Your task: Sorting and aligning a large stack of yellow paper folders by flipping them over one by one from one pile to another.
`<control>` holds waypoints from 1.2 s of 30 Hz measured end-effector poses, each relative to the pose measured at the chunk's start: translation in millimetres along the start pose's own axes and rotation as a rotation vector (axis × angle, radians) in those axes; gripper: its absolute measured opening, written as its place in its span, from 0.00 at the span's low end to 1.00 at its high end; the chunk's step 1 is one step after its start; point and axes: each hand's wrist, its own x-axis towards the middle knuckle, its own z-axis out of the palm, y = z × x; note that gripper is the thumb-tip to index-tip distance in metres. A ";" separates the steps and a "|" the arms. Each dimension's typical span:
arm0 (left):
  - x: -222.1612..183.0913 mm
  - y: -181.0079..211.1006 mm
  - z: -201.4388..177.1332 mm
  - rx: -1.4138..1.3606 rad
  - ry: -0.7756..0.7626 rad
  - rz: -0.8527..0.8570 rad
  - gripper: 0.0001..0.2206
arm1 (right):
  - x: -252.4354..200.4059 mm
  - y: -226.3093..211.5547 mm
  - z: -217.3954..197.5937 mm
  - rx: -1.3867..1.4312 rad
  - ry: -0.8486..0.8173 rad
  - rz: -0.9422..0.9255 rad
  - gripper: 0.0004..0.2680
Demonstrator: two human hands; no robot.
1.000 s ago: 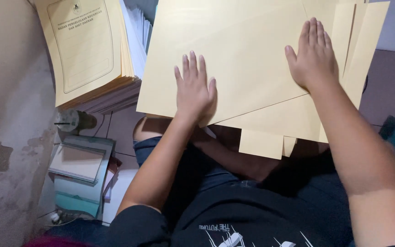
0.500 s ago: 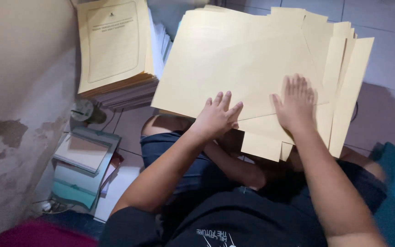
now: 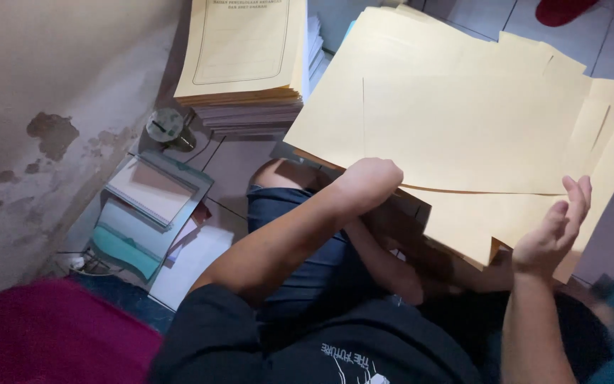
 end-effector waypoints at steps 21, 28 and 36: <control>-135.4 -44.6 -31.1 -0.835 1.338 0.161 0.13 | 0.9 -101.7 105.5 0.629 -0.098 0.367 0.17; -155.9 -96.2 -32.7 -1.826 1.378 0.055 0.12 | 25.3 -185.3 170.9 0.958 -0.260 0.455 0.11; -183.7 -260.0 -39.3 -0.838 1.295 -0.516 0.12 | 90.0 -217.7 285.2 0.565 -0.572 0.055 0.09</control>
